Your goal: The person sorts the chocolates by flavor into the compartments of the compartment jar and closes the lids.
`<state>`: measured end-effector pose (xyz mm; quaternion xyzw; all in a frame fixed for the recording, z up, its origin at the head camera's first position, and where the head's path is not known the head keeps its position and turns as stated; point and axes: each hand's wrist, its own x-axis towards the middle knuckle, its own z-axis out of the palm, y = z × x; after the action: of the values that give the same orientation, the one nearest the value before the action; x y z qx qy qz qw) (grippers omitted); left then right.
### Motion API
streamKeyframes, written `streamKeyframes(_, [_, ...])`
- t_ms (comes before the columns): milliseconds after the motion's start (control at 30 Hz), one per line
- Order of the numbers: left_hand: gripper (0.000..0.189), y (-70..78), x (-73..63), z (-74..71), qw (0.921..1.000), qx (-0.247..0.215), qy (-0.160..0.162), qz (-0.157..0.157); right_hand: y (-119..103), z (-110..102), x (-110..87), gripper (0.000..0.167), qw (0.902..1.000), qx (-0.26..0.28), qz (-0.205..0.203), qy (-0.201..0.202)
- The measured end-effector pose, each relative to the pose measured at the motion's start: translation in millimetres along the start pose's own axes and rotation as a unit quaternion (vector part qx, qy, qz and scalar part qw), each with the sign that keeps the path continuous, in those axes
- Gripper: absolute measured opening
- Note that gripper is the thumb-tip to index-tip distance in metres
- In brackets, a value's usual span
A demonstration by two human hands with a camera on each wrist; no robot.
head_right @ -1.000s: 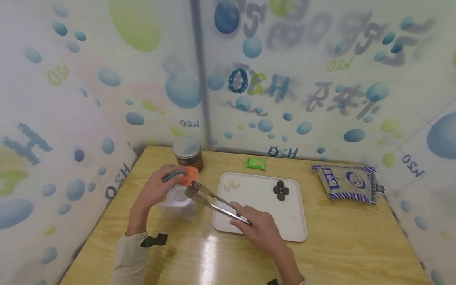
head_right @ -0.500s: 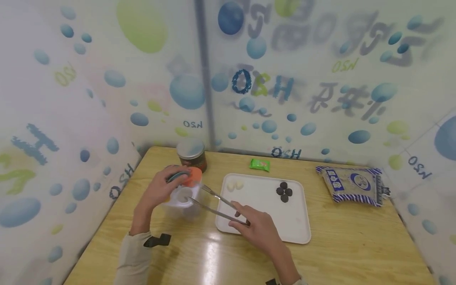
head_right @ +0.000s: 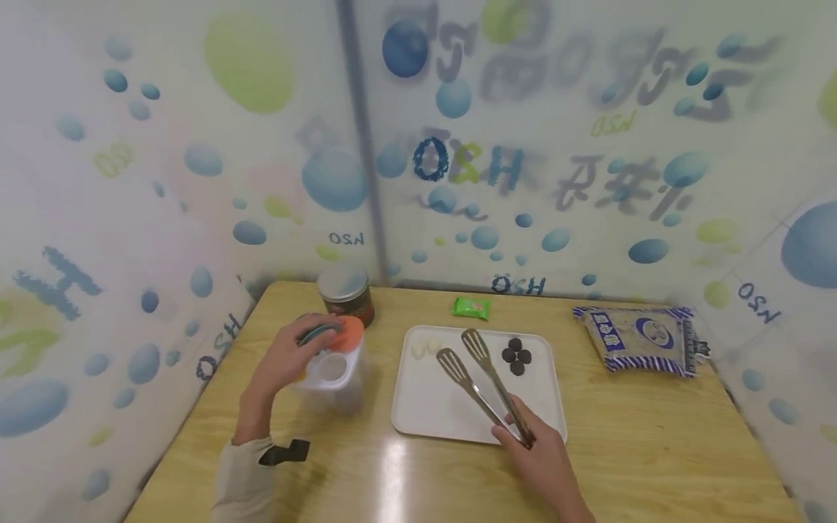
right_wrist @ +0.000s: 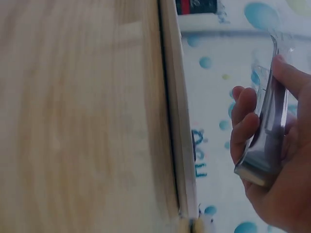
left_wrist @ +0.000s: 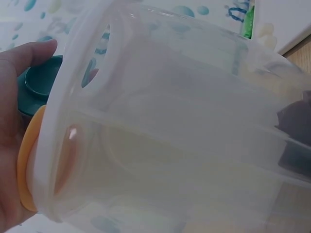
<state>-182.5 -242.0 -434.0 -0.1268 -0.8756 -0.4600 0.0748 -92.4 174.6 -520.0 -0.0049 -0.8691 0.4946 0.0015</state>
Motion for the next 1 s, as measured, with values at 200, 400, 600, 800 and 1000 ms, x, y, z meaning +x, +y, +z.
streamKeyframes(200, [0.029, -0.2, -6.1, -5.1, 0.9998, 0.014, 0.010, -0.008, 21.0, -13.1, -1.5, 0.061, 0.9928, 0.078, 0.089, 0.018])
streamKeyframes(400, [0.031, 0.6, -5.8, -3.5, 0.9999, 0.013, 0.003, -0.006, 36.3, -17.4, -2.8, 0.060, 0.9831, 0.148, 0.103, 0.032])
streamKeyframes(600, [0.030, -2.3, -5.1, 2.5, 0.9998, 0.008, 0.016, -0.002, 42.7, -20.5, -2.7, 0.046, 0.9777, 0.202, 0.042, 0.042])
streamKeyframes(800, [0.027, -2.2, -8.4, 2.7, 0.9998, 0.012, 0.016, -0.002, 45.6, -20.4, -2.7, 0.039, 0.9748, 0.218, 0.022, 0.042])
streamKeyframes(1000, [0.028, -0.2, -3.1, 1.4, 0.9998, 0.001, 0.006, 0.019, 44.4, -19.3, -1.7, 0.042, 0.9756, 0.211, 0.022, 0.056])
